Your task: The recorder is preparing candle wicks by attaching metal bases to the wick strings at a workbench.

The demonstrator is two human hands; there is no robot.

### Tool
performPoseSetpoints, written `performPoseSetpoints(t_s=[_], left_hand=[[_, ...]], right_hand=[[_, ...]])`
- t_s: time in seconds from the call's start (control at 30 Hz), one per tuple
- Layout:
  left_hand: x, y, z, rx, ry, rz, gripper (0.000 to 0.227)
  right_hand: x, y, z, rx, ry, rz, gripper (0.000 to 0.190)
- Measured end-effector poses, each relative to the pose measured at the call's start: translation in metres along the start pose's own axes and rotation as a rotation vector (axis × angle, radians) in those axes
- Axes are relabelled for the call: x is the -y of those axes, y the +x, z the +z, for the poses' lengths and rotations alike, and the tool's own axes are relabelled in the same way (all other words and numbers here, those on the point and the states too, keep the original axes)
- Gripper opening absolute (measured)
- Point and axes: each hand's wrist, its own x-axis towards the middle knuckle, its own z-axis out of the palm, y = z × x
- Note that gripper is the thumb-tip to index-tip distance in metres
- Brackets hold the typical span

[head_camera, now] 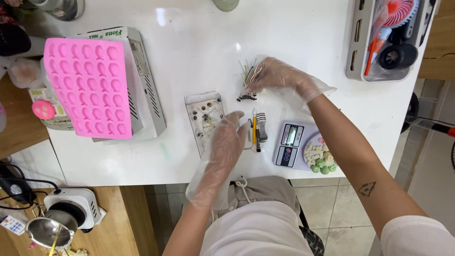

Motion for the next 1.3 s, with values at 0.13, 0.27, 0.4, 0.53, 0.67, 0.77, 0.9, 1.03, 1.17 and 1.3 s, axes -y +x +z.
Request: performPoseSetpoints(t_s=[0.13,0.27,0.4,0.53,0.67,0.77,0.9,1.03,1.17,1.3], left_hand=[[0.015,0.024,0.03,-0.147,0.04,0.033,0.033],[0.01,0.03,0.024,-0.182,-0.003,0.038,0.034],[0.012,0.044,0.02,-0.191,0.013,0.027,0.043],[0.019,0.071,0.024,-0.121,-0.04,-0.141,0.048],[0.014,0.098,0.024,-0.113,0.042,-0.205,0.047],[0.019,0.112,0.021,-0.213,0.015,-0.216,0.037],[-0.004,0.121,0.009,-0.158,0.064,-0.302,0.033],[0.002,0.126,0.013,-0.137,0.041,-0.233,0.029],[0.0,0.123,0.006,-0.218,0.157,-0.174,0.029],[-0.029,0.099,-0.026,-0.149,0.001,-0.199,0.035]], right_hand=[[0.018,-0.01,-0.005,0.03,-0.024,0.082,0.03],[0.016,-0.017,-0.007,-0.027,0.062,-0.022,0.045],[0.021,-0.025,-0.013,-0.102,0.023,-0.054,0.068],[0.034,-0.038,-0.026,-0.183,0.074,-0.036,0.085],[0.033,-0.039,-0.039,-0.231,0.001,-0.095,0.081],[0.035,-0.045,-0.048,-0.29,0.031,0.082,0.064],[0.042,-0.066,-0.043,-0.187,0.151,0.452,0.038],[0.001,-0.048,0.017,-0.265,-0.064,0.188,0.039],[0.021,-0.063,0.025,-0.254,-0.107,0.168,0.038],[0.024,-0.07,0.037,-0.287,0.026,0.292,0.037]])
